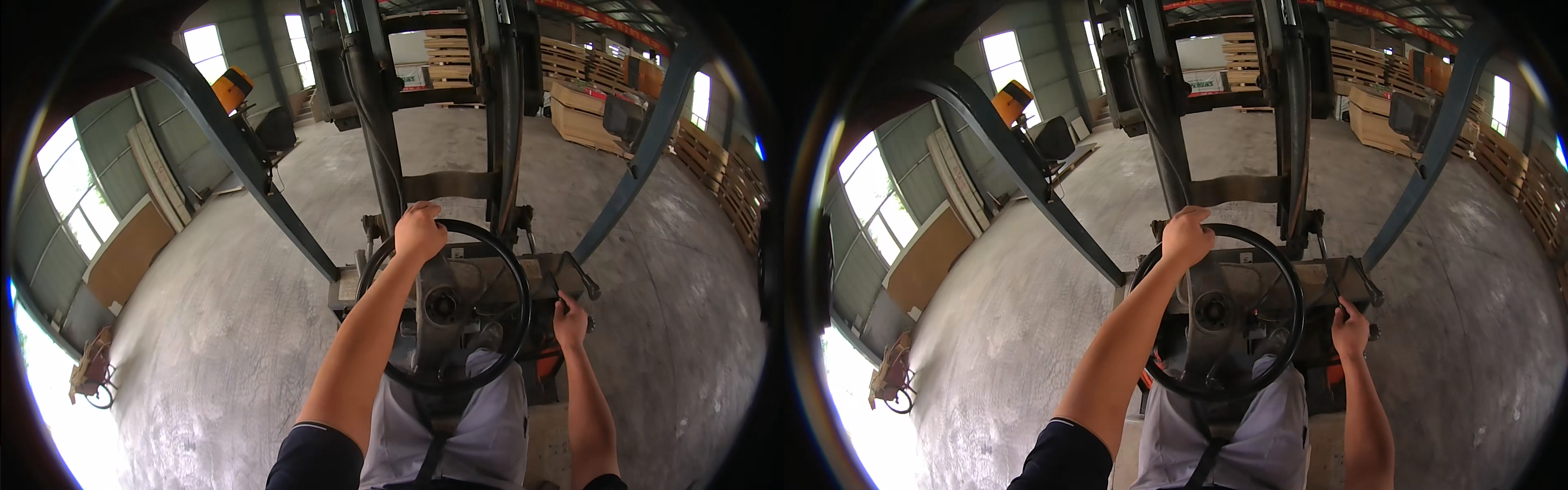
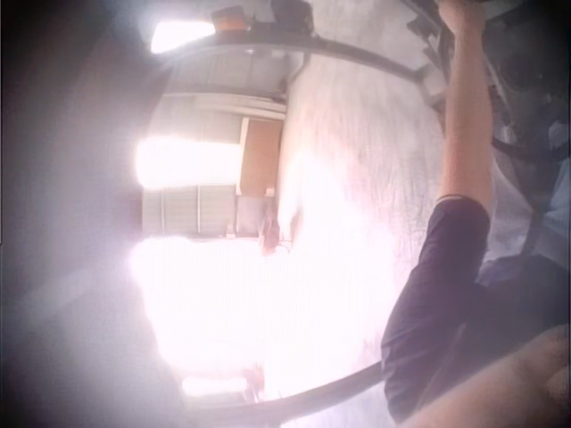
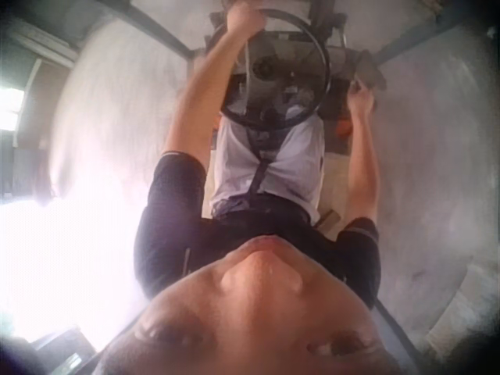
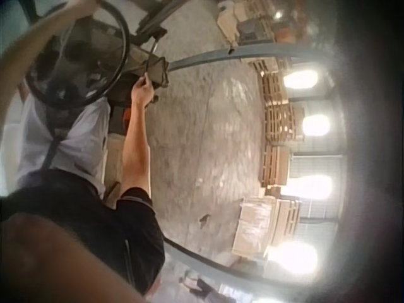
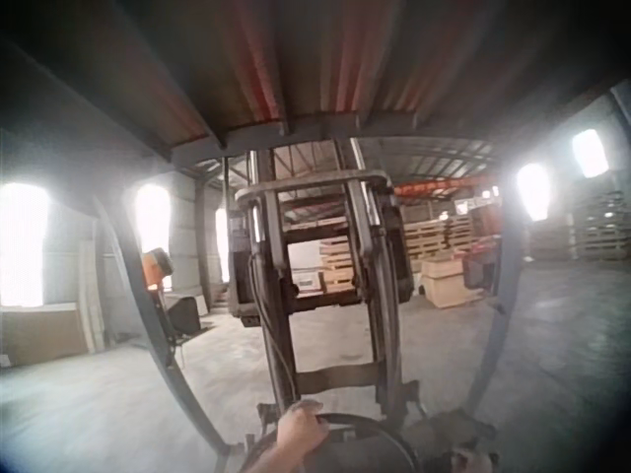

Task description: The person operates a forklift within a warehouse environment, steering the vehicle and using levers to position the forks under a stack of wood panels, then lifting and transporting the load.

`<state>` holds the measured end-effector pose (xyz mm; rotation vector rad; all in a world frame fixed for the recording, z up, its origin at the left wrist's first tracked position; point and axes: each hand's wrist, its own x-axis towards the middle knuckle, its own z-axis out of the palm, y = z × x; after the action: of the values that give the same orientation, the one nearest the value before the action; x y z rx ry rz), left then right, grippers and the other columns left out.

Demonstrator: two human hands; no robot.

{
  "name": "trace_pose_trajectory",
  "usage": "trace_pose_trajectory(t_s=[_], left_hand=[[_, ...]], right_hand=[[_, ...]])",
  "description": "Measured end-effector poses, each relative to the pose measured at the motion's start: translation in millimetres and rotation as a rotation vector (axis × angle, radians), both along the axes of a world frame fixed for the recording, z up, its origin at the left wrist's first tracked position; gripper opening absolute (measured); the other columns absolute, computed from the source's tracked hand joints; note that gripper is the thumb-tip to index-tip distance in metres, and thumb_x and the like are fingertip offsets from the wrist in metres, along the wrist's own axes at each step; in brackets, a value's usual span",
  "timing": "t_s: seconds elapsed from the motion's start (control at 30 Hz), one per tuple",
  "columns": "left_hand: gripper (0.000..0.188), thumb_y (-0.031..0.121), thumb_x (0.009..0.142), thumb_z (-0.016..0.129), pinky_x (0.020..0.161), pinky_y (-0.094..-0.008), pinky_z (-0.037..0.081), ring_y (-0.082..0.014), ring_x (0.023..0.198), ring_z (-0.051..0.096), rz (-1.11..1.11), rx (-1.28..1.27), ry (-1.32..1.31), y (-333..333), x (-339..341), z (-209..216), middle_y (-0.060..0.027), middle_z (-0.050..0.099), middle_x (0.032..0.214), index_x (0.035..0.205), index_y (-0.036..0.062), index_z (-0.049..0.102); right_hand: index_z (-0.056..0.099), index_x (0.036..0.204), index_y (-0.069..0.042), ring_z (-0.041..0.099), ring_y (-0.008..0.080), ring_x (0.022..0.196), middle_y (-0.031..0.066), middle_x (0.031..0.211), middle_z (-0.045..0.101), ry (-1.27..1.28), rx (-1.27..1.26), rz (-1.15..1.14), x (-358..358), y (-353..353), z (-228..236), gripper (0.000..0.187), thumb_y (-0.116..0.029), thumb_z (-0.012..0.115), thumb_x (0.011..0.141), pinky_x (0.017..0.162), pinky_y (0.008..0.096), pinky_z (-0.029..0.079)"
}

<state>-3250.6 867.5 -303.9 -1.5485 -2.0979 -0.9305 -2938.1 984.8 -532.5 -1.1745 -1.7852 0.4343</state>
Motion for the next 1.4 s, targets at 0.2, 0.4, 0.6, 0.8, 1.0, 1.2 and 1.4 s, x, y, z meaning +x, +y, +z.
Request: trace_pose_trajectory(t_s=[0.2,0.4,0.6,0.8,1.0,1.2,1.4], left_hand=[[0.032,0.012,0.075,0.058,0.088,-0.0389,0.049,-0.0301,0.102,0.06,-0.051,-0.006,-0.085,-44,-72,6,-0.0056,0.063,0.117,0.105,0.0096,0.069],[0.028,0.01,0.069,0.061,0.088,-0.0369,0.05,-0.0282,0.103,0.062,-0.095,0.018,-0.139,-135,-160,-12,-0.0074,0.065,0.113,0.095,0.0054,0.071],[0.023,0.001,0.068,0.059,0.091,-0.0365,0.05,-0.0295,0.111,0.06,-0.309,0.069,-0.065,-247,-205,-73,-0.0128,0.067,0.107,0.088,-0.0007,0.069],[0.02,-0.001,0.063,0.06,0.088,-0.0389,0.053,-0.0286,0.109,0.061,-0.742,0.001,-0.053,-286,-162,-105,-0.0084,0.067,0.106,0.08,0.0038,0.069],[0.03,0.006,0.067,0.061,0.104,-0.0439,0.04,-0.0316,0.123,0.047,-1.032,-0.098,0.13,-240,-158,-112,-0.0127,0.058,0.116,0.096,-0.0006,0.066],[0.032,0.009,0.069,0.059,0.108,-0.0458,0.034,-0.0345,0.125,0.044,-1.046,-0.054,0.227,-162,-165,-92,-0.0158,0.057,0.117,0.098,-0.0009,0.065],[0.023,0.013,0.07,0.059,0.104,-0.0453,0.036,-0.034,0.117,0.05,-0.896,-0.018,0.183,-94,-189,-79,-0.0154,0.062,0.105,0.088,0.0017,0.067]], right_hand=[[0.067,0.115,-0.014,0.065,0.0342,0.071,0.0163,0.08,0.068,0.005,-0.169,-0.068,-57,-69,39,0.028,-0.022,0.058,0.09,0.062,0.042,0.05],[0.068,0.113,-0.015,0.064,0.0356,0.07,0.017,0.078,0.067,0.019,-0.048,-0.18,-104,-109,23,0.028,-0.023,0.059,0.088,0.065,0.0424,0.051],[0.067,0.116,-0.017,0.064,0.0349,0.072,0.0168,0.084,0.068,-0.002,-0.15,-0.248,-168,-149,33,0.032,-0.02,0.062,0.084,0.066,0.0436,0.051],[0.064,0.121,-0.015,0.06,0.0266,0.063,0.0117,0.094,0.069,-0.072,-0.149,-0.341,-204,-197,28,0.032,-0.019,0.061,0.089,0.058,0.0428,0.048],[0.06,0.126,-0.015,0.063,0.0316,0.081,0.0127,0.109,0.066,-0.057,-0.267,-0.402,-258,-237,39,0.033,-0.019,0.056,0.093,0.071,0.0433,0.051],[0.061,0.123,-0.013,0.064,0.0332,0.096,0.0154,0.111,0.065,-0.052,-0.162,-0.48,-286,-226,29,0.034,-0.02,0.058,0.09,0.079,0.0424,0.051],[0.062,0.121,-0.01,0.064,0.0349,0.096,0.016,0.108,0.067,-0.046,-0.133,-0.52,-318,-252,17,0.036,-0.017,0.059,0.087,0.08,0.0405,0.05]])
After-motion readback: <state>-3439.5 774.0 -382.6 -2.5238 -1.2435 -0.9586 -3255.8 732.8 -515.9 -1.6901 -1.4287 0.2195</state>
